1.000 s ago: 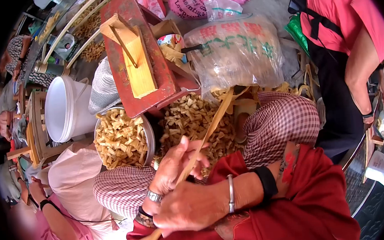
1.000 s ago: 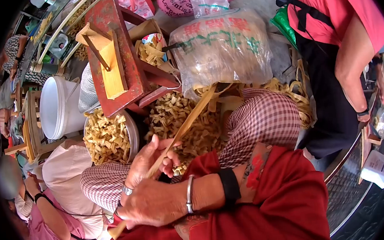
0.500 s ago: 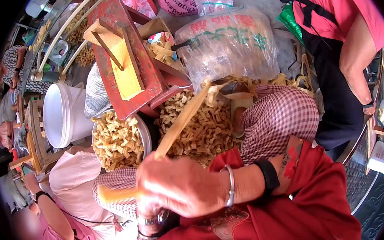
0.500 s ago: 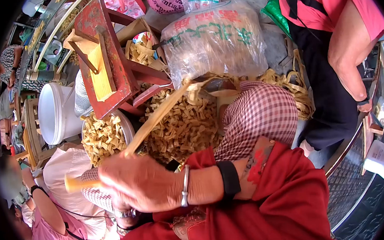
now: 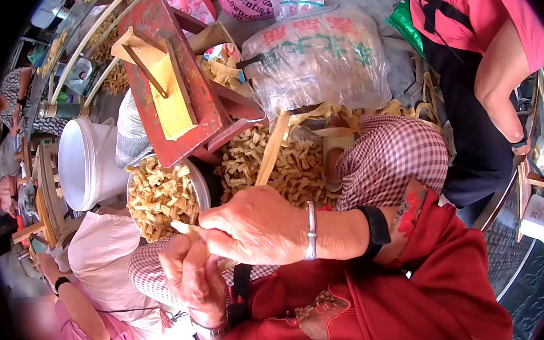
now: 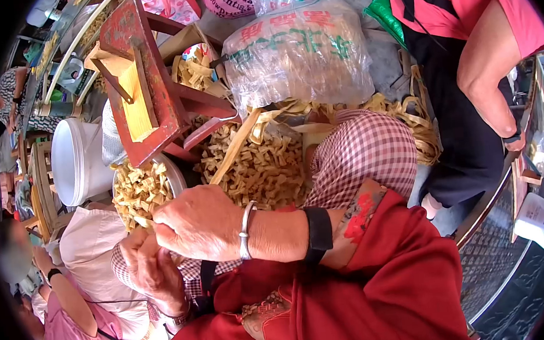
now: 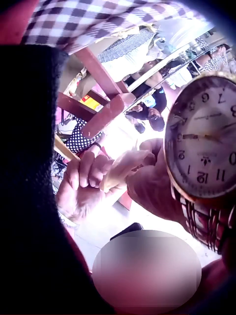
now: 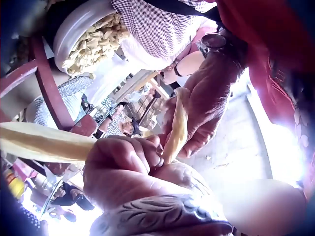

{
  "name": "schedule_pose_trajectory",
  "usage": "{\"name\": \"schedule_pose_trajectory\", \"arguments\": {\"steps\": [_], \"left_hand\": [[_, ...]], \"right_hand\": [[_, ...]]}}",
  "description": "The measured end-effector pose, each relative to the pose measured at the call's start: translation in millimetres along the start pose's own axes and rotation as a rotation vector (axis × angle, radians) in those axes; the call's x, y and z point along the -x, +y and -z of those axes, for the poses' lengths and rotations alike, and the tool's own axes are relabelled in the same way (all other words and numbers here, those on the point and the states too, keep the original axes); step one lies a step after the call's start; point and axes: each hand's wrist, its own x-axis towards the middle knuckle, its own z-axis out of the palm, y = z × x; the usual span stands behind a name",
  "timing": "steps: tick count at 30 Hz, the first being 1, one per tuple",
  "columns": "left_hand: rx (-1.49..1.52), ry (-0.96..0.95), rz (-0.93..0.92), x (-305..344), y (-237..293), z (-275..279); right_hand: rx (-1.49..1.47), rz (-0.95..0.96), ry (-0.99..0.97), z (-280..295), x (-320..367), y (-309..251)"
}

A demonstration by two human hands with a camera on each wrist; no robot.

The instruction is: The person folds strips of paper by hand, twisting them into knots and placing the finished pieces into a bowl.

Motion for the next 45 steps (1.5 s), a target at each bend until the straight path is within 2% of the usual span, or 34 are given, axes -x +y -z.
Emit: {"name": "schedule_pose_trajectory", "arguments": {"steps": [1, 4, 5, 6, 8, 9, 10, 12, 13, 14, 16, 20, 22, 23, 25, 26, 28, 31, 32, 34, 35, 36, 38, 39, 40, 42, 43, 44, 45], "left_hand": [[0.037, -0.01, 0.057, 5.8, -1.8, -3.9], [0.087, -0.034, 0.022, 1.1, -2.6, -8.5], [0.154, -0.085, 0.079, 5.2, -5.7, -8.4], [0.194, -0.077, 0.102, 6.0, -11.1, -10.8], [0.716, -0.011, 0.509, 9.8, -13.3, -15.4], [0.958, 0.036, 0.656, 8.7, -10.9, -17.4], [1.283, 0.062, 0.672, 7.3, -17.3, -20.0], [1.603, -0.007, 0.755, 7.3, -22.0, -23.1], [1.626, -0.017, 0.801, 3.3, -18.2, -22.8], [1.696, -0.043, 0.77, 4.3, -19.0, -23.4], [1.556, -0.078, 0.751, 6.9, -16.3, -23.8], [1.33, -0.146, 0.731, 6.0, -10.0, -22.9], [1.181, -0.051, 0.57, 8.0, -7.6, -31.0], [1.102, -0.08, 0.505, 13.6, -17.8, -36.1], [1.11, -0.044, 0.498, 11.2, -18.5, -43.0], [1.106, -0.035, 0.573, 5.0, -16.8, -44.8], [1.378, -0.144, 0.819, 1.9, -15.4, -40.3], [1.778, -0.289, 0.836, 6.6, -26.8, -39.2], [1.853, -0.307, 0.854, 12.7, -33.9, -42.5], [1.923, -0.37, 0.786, 1.2, -28.8, -42.8], [1.937, -0.37, 0.824, -1.1, -24.0, -40.0], [1.932, -0.34, 0.818, 0.7, -25.2, -39.0], [1.915, -0.279, 0.809, 4.5, -34.8, -35.1], [1.969, -0.241, 0.775, 4.7, -39.4, -31.5], [1.962, -0.218, 0.742, 3.8, -41.9, -23.8], [1.954, -0.123, 0.803, 8.2, -44.4, -11.0], [1.882, -0.097, 0.861, 9.7, -43.8, -7.6], [1.852, -0.08, 0.86, 9.8, -44.9, -6.5], [1.821, -0.061, 0.861, 9.7, -46.9, -6.1]], "right_hand": [[0.005, 0.021, -0.027, -0.7, 0.0, 4.9], [-0.023, 0.081, -0.112, 1.5, -0.6, 14.9], [-0.004, 0.122, -0.132, 0.1, -0.5, 18.6], [-0.047, 0.084, -0.133, 0.3, -1.2, 18.3], [-0.129, 0.005, -0.133, 2.8, -1.7, 18.9], [-0.15, 0.015, -0.127, 6.9, -1.9, 17.2], [-0.16, 0.044, -0.1, 4.2, -1.6, 20.2], [-0.178, 0.104, -0.045, -2.1, -2.3, 29.1], [-0.202, 0.139, -0.038, -1.4, -3.7, 31.8], [-0.18, 0.149, -0.023, 0.4, -4.6, 32.8], [-0.14, 0.172, 0.007, 2.8, -4.3, 34.5], [-0.116, 0.113, -0.065, 2.6, -4.1, 40.5], [-0.107, 0.078, -0.083, 2.7, -4.2, 42.7], [-0.156, 0.082, -0.026, -1.1, -5.2, 44.9], [-0.208, 0.083, 0.057, -5.8, -7.3, 47.9], [-0.252, 0.03, 0.036, -5.1, -6.9, 46.6], [-0.262, -0.095, -0.04, -4.0, -5.3, 48.8], [-0.194, -0.198, -0.174, 15.1, -4.5, 39.0], [-0.18, -0.045, -0.036, 0.5, -1.8, 58.6], [-0.243, -0.066, -0.034, 2.2, -5.6, 60.3], [-0.373, -0.148, -0.04, 6.4, -1.8, 57.0], [-0.341, -0.072, 0.038, 6.8, -2.0, 61.1], [-0.218, -0.082, 0.052, 14.4, 0.3, 72.1], [-0.181, -0.062, 0.124, 17.9, 0.2, 74.3], [-0.202, -0.065, 0.191, 23.5, -0.1, 77.5], [-0.257, -0.108, 0.305, 28.0, -2.1, 77.6], [-0.173, -0.117, 0.238, 25.5, -0.7, 80.3], [-0.035, -0.137, 0.044, 26.4, 1.5, 87.9], [-0.179, -0.283, -0.108, 25.1, 1.5, 77.5]]}}
